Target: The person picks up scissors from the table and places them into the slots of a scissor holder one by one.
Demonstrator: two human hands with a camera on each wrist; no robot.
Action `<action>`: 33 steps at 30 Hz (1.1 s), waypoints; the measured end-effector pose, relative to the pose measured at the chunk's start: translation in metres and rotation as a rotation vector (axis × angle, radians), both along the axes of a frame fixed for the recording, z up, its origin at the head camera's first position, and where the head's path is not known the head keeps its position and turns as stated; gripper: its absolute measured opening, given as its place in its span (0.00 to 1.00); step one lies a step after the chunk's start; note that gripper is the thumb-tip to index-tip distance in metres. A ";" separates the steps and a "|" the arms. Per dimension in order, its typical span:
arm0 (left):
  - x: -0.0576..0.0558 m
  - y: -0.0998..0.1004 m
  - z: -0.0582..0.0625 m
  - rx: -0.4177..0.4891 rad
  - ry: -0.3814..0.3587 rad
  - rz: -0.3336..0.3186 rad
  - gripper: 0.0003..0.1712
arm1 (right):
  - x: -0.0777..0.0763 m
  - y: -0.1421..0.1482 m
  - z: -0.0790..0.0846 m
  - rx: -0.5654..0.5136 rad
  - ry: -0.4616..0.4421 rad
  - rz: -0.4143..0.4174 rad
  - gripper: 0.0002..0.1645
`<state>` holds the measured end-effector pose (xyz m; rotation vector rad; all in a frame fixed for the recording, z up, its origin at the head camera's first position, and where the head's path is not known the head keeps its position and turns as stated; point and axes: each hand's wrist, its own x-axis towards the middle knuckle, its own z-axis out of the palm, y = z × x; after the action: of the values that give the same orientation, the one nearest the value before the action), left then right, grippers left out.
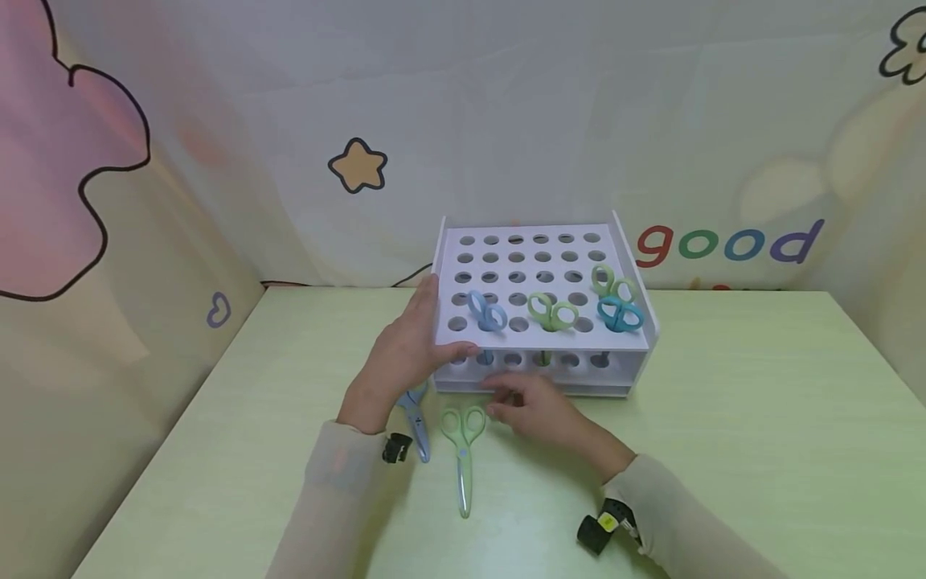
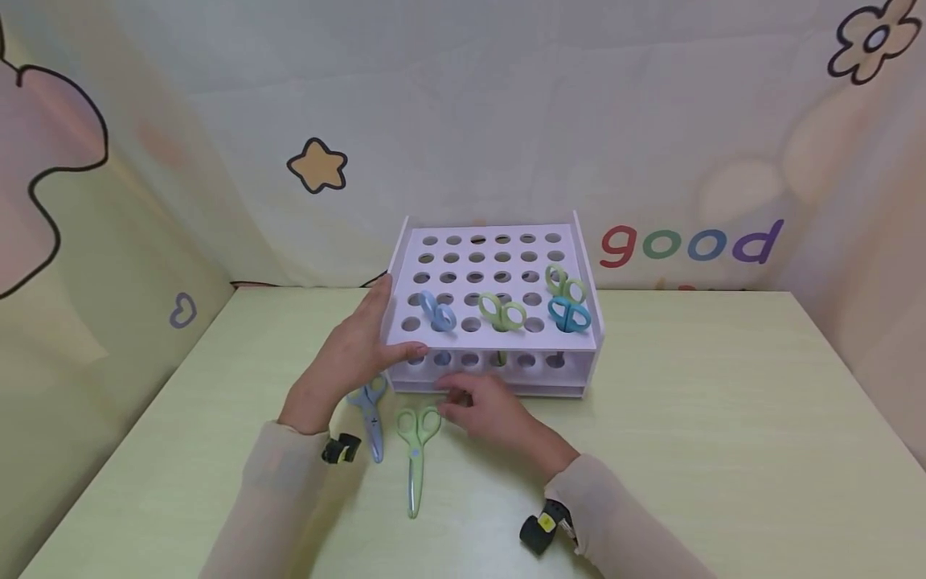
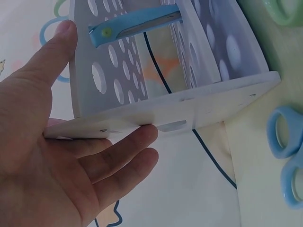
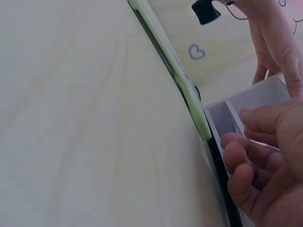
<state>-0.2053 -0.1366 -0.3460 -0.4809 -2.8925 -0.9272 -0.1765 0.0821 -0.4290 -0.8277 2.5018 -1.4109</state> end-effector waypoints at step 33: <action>-0.002 0.001 -0.002 0.009 0.001 -0.009 0.67 | 0.005 -0.014 0.002 0.387 0.134 0.140 0.18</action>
<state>-0.2071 -0.1361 -0.3476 -0.4933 -2.8866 -0.9398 -0.1714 0.0686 -0.4272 -1.0158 2.6277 -0.8131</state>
